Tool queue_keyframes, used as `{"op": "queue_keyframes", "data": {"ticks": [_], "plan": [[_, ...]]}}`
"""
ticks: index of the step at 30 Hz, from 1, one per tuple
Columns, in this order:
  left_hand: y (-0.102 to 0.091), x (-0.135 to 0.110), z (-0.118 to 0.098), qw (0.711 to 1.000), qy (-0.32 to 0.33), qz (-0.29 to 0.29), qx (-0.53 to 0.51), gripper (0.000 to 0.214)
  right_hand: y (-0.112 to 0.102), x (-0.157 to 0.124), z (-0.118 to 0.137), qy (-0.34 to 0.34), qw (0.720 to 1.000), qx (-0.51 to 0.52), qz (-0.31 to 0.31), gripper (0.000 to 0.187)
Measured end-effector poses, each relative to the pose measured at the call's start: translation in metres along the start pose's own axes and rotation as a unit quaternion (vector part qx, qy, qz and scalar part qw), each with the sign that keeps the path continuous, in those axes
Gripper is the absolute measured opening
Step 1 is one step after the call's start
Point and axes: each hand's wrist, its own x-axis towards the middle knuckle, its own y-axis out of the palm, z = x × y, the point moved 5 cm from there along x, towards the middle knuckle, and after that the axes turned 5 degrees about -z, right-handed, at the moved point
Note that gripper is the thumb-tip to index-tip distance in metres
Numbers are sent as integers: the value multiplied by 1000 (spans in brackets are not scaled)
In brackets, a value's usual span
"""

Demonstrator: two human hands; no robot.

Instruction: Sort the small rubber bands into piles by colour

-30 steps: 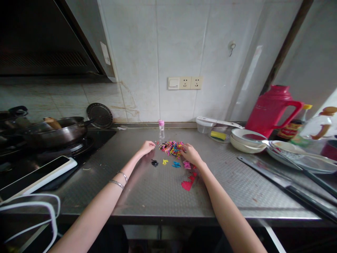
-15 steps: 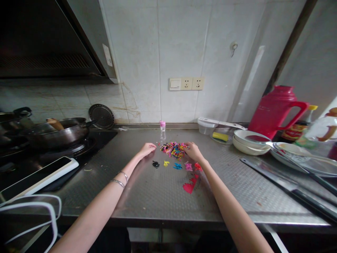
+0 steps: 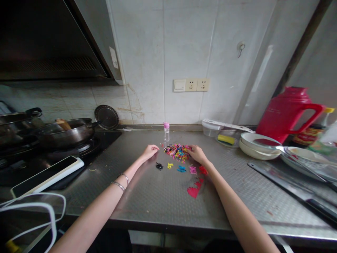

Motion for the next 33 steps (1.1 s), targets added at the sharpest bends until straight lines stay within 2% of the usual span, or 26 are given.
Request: {"op": "queue_keyframes", "data": {"ticks": [12, 19, 27, 33], "plan": [[-3, -3, -5, 1000, 10, -4, 14, 24, -9, -7, -5, -15, 1000, 5, 6, 29], [-2, -2, -4, 1000, 6, -1, 24, 23, -15, -9, -2, -18, 1000, 6, -3, 31], [-1, -2, -3, 1000, 13, 1, 28, 23, -26, -10, -8, 10, 994, 111, -20, 31], [-1, -1, -2, 1000, 22, 0, 20, 22, -36, -5, -6, 27, 977, 210, -2, 40]]}}
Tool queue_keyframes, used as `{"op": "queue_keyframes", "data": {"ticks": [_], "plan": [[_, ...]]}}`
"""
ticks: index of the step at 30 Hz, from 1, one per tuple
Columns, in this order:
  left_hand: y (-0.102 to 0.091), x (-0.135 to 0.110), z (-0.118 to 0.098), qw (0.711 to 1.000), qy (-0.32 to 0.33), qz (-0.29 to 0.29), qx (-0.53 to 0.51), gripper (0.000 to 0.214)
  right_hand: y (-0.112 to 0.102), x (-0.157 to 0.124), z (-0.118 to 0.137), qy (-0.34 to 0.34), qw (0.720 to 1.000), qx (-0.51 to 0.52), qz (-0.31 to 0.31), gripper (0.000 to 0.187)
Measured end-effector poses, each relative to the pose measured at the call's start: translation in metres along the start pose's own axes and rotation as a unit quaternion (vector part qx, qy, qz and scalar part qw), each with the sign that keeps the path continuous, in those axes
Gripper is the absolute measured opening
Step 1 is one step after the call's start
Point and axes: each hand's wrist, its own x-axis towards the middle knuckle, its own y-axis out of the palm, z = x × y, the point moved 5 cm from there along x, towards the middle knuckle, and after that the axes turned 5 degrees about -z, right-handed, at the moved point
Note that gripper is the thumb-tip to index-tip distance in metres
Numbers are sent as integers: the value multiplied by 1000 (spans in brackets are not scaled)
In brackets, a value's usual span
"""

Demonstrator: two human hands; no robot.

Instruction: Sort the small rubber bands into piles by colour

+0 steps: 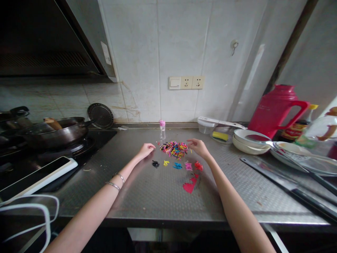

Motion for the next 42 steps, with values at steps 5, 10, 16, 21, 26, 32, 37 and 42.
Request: {"op": "queue_keyframes", "data": {"ticks": [5, 10, 16, 21, 26, 32, 37, 42], "plan": [[0, 0, 1, 1000, -1, -1, -4, 23, 11, -3, 21, 9, 998, 26, 50, 43], [1, 1, 2, 1000, -4, -2, -14, 23, 40, -14, 54, -17, 993, 68, 96, 38], [2, 2, 4, 1000, 0, -2, -13, 23, 85, -36, 105, -97, 981, 97, 135, 29], [2, 1, 3, 1000, 9, 0, -21, 23, 112, -60, 132, -208, 964, 30, 165, 23], [2, 1, 1, 1000, 13, 0, -28, 23, 115, -67, 137, -266, 947, 1, 180, 28], [2, 0, -1, 1000, 1, 4, -18, 23, 83, -42, 116, -208, 973, -5, 100, 26], [1, -1, -1, 1000, -9, 0, -13, 23, 37, -19, 80, -138, 989, -48, 13, 29], [0, -1, -3, 1000, 9, -14, -10, 22, 9, -8, 33, -54, 991, -119, -22, 30]]}}
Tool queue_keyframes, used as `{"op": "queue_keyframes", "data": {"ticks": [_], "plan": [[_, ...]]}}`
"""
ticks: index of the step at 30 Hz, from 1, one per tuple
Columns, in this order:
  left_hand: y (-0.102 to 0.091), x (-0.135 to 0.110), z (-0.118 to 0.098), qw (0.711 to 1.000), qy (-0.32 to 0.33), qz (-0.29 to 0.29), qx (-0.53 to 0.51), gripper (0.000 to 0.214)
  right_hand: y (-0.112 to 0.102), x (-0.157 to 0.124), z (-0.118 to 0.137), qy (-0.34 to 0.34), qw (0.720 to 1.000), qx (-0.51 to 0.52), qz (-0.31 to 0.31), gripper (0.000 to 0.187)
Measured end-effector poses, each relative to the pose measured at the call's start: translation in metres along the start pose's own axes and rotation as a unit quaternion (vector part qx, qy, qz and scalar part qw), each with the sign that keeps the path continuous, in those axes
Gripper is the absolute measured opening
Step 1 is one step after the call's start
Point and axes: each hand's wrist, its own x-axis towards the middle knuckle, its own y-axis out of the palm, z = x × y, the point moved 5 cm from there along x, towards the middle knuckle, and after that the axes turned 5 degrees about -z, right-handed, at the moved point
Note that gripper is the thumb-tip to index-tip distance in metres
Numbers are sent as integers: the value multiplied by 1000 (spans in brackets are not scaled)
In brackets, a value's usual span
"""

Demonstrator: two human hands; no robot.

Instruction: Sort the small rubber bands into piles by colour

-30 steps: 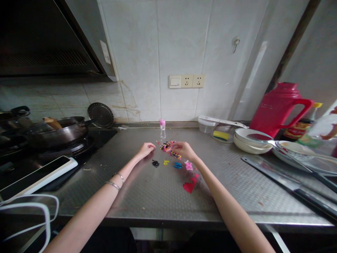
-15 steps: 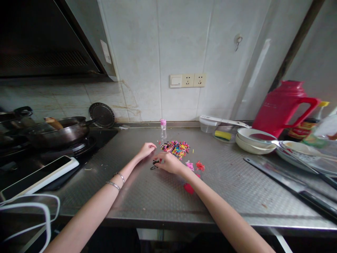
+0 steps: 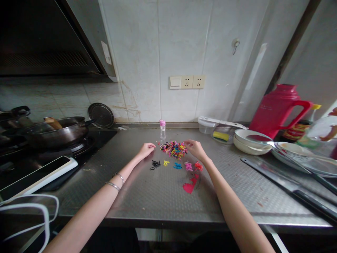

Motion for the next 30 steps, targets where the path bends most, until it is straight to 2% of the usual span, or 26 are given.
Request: {"op": "queue_keyframes", "data": {"ticks": [4, 8, 14, 21, 23, 26, 30], "plan": [[-2, -1, -4, 1000, 13, -19, -1, 21, 4, 0, -27, 40, 998, -51, 5, 31], [-2, -3, -7, 999, 19, -26, 5, 21, 9, 0, -35, 42, 995, -90, 8, 38], [-1, -2, -5, 1000, 12, -28, -3, 20, 19, 1, -24, 17, 996, -62, 62, 52], [-1, -1, -2, 999, 6, -32, 2, 19, 46, 16, -8, -9, 985, -117, 129, 69], [-1, -1, -2, 999, 3, -31, 7, 19, 54, 22, -3, -8, 981, -126, 147, 65], [-1, -1, -1, 999, 2, -31, 11, 20, 62, 29, 8, -10, 978, -126, 167, 49], [0, 0, 1, 1000, 2, -30, 10, 20, 69, 34, 24, -20, 982, -110, 150, 34]]}}
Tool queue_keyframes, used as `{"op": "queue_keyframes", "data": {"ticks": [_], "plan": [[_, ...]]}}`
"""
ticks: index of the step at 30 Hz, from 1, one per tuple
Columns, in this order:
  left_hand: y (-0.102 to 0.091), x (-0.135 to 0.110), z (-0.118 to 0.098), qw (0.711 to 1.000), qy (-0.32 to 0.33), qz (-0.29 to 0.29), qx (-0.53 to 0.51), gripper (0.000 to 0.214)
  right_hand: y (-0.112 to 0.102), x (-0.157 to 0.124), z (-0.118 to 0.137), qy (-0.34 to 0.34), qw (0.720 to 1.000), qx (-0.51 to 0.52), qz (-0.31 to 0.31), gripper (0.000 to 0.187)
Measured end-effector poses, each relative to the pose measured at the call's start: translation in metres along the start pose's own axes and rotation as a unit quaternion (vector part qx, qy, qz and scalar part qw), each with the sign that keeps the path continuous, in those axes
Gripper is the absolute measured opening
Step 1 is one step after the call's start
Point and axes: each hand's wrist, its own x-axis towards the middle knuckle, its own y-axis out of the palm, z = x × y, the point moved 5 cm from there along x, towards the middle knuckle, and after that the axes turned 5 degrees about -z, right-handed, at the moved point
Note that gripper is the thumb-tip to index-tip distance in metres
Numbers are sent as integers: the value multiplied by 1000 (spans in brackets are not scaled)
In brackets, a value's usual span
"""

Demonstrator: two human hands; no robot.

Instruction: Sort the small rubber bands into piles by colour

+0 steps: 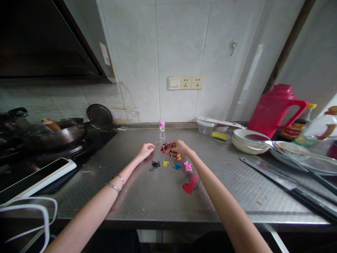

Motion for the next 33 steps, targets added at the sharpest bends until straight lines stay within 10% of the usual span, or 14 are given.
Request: {"op": "queue_keyframes", "data": {"ticks": [14, 22, 33], "plan": [[0, 0, -1, 1000, -7, 6, -7, 22, 4, 5, 35, -82, 996, 45, -13, 38], [3, -1, 1, 1000, -4, 6, -1, 21, -26, -23, -1, -109, 991, 22, -67, 37], [1, -2, 0, 1000, -9, 4, 25, 21, -35, -60, -98, 80, 993, 13, -86, 28]]}}
